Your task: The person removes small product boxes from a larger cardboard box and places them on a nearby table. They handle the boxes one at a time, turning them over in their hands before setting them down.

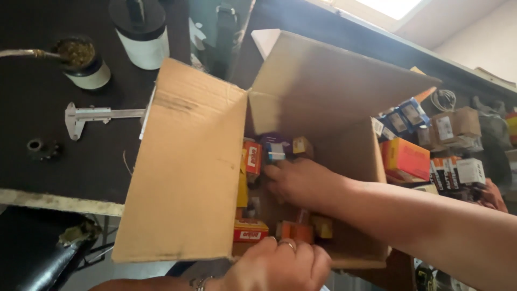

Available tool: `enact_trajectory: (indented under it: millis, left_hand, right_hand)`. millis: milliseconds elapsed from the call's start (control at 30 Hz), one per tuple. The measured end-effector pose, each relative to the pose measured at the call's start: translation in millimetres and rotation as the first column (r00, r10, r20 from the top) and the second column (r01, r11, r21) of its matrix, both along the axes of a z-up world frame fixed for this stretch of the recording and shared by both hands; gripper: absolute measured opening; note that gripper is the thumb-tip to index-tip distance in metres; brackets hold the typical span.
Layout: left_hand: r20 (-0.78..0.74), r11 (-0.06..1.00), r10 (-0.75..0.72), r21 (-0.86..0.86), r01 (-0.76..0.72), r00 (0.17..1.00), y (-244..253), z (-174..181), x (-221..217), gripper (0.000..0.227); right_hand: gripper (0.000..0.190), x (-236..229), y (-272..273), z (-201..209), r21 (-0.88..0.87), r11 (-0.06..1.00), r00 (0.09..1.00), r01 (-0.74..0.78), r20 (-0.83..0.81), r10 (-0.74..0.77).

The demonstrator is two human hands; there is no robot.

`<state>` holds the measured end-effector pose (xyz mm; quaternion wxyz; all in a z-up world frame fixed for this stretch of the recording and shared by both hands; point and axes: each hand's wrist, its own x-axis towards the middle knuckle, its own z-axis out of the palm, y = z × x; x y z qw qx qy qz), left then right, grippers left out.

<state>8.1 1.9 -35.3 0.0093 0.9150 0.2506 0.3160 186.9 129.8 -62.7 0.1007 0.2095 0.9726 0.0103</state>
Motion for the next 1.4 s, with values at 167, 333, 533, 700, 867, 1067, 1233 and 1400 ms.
enact_trajectory:
  millis: [167,333,533,700,867,1067,1233,1400]
  left_hand:
    - [-0.004,0.995,0.065,0.082,-0.065,0.998,1.6,4.5,-5.4,0.003]
    - [-0.134,1.000,-0.014,-0.026,0.010,0.991,4.9,21.4,-17.1,0.021]
    - [0.111,0.959,0.158,-0.256,-0.126,0.981,0.6,54.1,-21.1,0.045]
    - [0.211,0.910,0.336,-0.322,-0.259,0.918,-2.6,48.8,-17.7,0.042]
    - [0.234,0.939,0.321,-0.205,-0.276,0.918,-3.1,47.5,-16.0,0.046]
    - [0.176,0.955,0.292,-0.112,-0.275,0.940,-5.5,62.6,-11.4,0.043]
    - [0.146,0.963,0.270,-0.066,-0.263,0.952,-7.8,65.8,-9.5,0.040]
    - [0.148,0.961,0.274,-0.067,-0.267,0.950,-7.6,64.1,-7.2,0.038]
  right_hand:
    - [0.034,3.9,0.5,61.2,-0.258,0.889,0.925,0.379,0.111,-0.363]
    - [0.037,33.5,-54.7,124.1,-0.379,0.763,0.662,0.523,-0.383,-0.644]
    - [0.044,42.9,-123.7,121.4,-0.133,0.924,0.426,0.358,-0.857,-0.288]
    - [0.033,35.1,-138.6,120.5,0.059,0.960,0.488,0.273,-0.869,-0.085]
    - [0.034,38.1,-143.6,123.5,0.047,0.968,0.488,0.245,-0.869,-0.081]
    - [0.037,45.7,-142.2,110.9,0.023,0.972,0.455,0.234,-0.886,-0.088]
    - [0.049,44.7,-139.3,98.6,-0.103,0.970,0.335,0.221,-0.926,-0.175]
    - [0.037,44.4,-139.5,104.0,0.009,0.987,0.413,0.159,-0.909,-0.059]
